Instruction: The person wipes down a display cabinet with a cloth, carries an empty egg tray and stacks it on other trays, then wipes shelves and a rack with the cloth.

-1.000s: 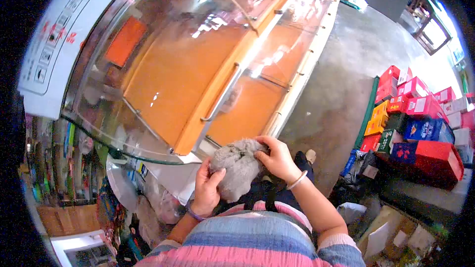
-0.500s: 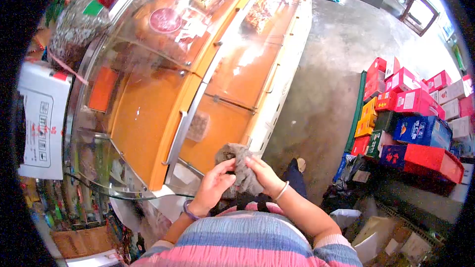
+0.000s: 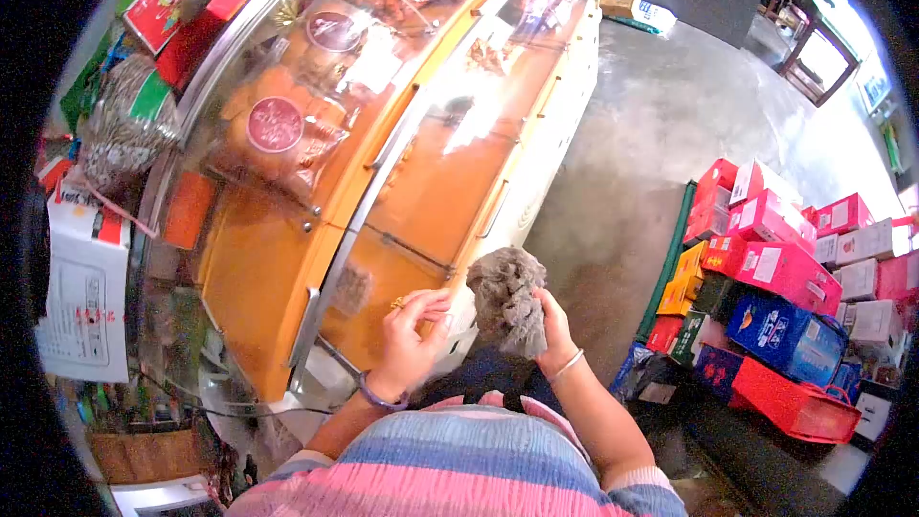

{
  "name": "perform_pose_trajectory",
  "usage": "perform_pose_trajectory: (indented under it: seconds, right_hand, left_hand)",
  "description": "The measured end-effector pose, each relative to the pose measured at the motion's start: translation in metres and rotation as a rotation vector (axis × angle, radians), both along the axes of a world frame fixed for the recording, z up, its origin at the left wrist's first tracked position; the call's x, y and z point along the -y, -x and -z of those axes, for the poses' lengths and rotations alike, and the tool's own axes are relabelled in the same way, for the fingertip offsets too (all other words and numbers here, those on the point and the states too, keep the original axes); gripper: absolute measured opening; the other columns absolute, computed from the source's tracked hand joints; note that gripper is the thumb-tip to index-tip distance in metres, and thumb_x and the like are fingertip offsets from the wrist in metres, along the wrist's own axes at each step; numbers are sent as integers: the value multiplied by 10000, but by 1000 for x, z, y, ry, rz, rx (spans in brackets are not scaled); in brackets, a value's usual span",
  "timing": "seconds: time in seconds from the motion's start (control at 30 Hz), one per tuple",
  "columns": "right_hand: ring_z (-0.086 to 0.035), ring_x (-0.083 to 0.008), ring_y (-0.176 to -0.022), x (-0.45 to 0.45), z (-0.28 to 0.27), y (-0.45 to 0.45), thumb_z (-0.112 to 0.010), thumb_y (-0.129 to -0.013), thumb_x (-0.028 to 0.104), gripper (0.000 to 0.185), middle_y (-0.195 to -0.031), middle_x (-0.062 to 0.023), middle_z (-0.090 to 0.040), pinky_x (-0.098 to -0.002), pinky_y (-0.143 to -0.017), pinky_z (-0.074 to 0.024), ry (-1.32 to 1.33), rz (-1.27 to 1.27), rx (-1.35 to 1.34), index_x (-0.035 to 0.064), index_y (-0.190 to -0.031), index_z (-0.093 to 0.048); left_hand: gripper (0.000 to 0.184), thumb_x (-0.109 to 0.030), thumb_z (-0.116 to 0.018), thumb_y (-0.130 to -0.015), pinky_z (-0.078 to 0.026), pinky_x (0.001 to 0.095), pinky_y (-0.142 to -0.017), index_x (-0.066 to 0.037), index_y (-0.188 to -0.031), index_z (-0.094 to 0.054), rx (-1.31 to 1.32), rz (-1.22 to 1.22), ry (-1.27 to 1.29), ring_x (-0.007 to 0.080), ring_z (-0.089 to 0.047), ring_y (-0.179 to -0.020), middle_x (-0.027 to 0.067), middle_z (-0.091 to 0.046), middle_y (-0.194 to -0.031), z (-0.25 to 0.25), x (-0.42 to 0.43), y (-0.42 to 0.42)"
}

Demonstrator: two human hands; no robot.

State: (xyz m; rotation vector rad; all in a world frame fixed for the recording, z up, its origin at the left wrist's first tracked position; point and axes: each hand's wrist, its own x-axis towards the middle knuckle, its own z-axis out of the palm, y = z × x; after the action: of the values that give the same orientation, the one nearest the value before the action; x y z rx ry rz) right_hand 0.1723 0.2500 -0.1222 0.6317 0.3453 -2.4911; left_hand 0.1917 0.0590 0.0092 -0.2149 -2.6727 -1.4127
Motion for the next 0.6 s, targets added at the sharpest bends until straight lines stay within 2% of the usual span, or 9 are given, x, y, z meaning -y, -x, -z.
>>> perform_pose_trajectory:
  seconds: [0.1, 0.13, 0.27, 0.37, 0.4, 0.6]
  right_hand:
    - [-642, -262, -945, -7, 8, 27, -480, -924, 267, 369, -1069, -120, -658, -394, -867, -511, 7, -61, 52, 14, -1180, -561]
    - [-643, -256, -950, -12, -8, 36, -476, -924, 255, 356, -1059, -115, -661, -392, -869, -512, 89, -87, 10, 14, -1170, -565]
    - [-642, -257, -958, -17, 18, 78, -454, -925, 233, 346, -1067, -130, -658, -388, -883, -508, 41, -136, 69, 5, -1160, -564]
    - [-641, -258, -962, -35, 19, 122, -437, -932, 232, 346, -1077, -137, -653, -389, -886, -508, 55, -168, 10, 5, -1163, -559]
    - [-639, -257, -978, -40, 5, 140, -424, -941, 237, 360, -1099, -135, -646, -393, -896, -504, -60, -165, 44, 7, -1189, -548]
    - [-611, -259, -1055, -90, -6, 239, -408, -963, 281, 411, -1176, -136, -618, -408, -938, -479, -109, 16, 65, 11, -1251, -521]
  left_hand:
    - [243, -51, -643, -816, -535, 312, -704, -12, -1054, -617, 36, -34, 13, 228, -668, -822, 143, -636, -994, 9, -1, 25]
    - [237, -53, -641, -819, -535, 312, -701, -11, -1051, -616, 30, -36, -4, 226, -669, -817, 143, -636, -991, 16, -1, 35]
    - [228, -51, -643, -822, -532, 305, -693, -5, -1043, -611, 68, -24, -8, 218, -672, -802, 137, -642, -951, 35, -9, 88]
    - [225, -51, -642, -820, -531, 301, -693, -6, -1038, -616, 104, 11, -38, 214, -674, -785, 133, -649, -932, 43, -19, 139]
    - [224, -52, -642, -820, -532, 300, -693, -7, -1038, -618, 107, 28, -59, 214, -675, -782, 134, -650, -933, 47, -23, 156]
    - [208, -14, -622, -827, -531, 280, -712, 32, -1030, -622, 210, 189, -26, 182, -671, -803, 136, -653, -940, 44, -66, 261]
